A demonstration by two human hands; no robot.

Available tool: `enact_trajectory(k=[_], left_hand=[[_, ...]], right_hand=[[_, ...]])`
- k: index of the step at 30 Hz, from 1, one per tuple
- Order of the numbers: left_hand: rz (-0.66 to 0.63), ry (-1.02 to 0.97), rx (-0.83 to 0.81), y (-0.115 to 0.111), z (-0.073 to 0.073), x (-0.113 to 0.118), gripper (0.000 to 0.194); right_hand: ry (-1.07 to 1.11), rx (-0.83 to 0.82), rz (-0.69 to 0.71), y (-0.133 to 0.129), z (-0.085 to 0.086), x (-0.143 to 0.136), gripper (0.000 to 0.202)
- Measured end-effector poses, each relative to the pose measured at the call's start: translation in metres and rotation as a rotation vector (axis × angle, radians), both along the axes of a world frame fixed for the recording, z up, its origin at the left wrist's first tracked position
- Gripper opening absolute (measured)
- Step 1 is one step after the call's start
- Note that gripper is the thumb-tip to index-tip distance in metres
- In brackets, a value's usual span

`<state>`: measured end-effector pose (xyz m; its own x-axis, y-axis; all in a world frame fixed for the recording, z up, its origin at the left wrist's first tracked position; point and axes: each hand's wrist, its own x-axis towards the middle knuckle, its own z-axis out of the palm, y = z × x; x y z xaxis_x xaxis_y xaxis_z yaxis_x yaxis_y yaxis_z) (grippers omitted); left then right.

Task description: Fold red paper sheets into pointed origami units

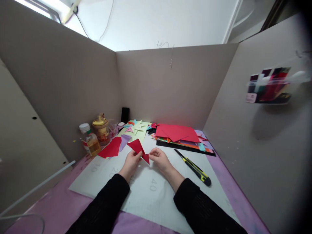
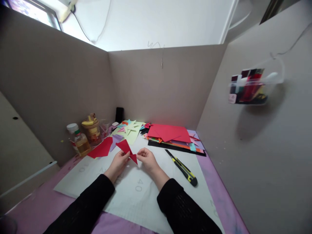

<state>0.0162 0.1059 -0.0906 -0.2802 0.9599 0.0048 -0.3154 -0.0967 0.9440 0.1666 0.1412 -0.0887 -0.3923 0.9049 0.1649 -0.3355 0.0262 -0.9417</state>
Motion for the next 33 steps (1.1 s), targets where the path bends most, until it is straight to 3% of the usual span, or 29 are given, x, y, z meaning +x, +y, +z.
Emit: enact_trajectory(k=[6, 15, 23, 29, 33], left_hand=[[0.016, -0.03, -0.009, 0.0, 0.001, 0.002, 0.039], [-0.098, -0.074, -0.009, -0.003, 0.003, 0.007, 0.032], [-0.078, -0.142, 0.019, -0.004, 0.006, 0.003, 0.036], [-0.078, -0.163, 0.034, -0.006, 0.009, 0.004, 0.037], [-0.117, -0.17, 0.036, -0.007, 0.01, 0.006, 0.036]], right_hand=[[-0.106, 0.12, -0.073, -0.003, -0.003, -0.003, 0.015], [-0.275, 0.295, -0.239, -0.008, -0.001, -0.002, 0.001], [-0.33, 0.439, -0.149, -0.014, 0.005, -0.004, 0.016], [-0.332, 0.388, -0.212, -0.013, 0.001, -0.004, 0.024], [-0.29, 0.307, -0.243, -0.009, -0.003, -0.005, 0.004]])
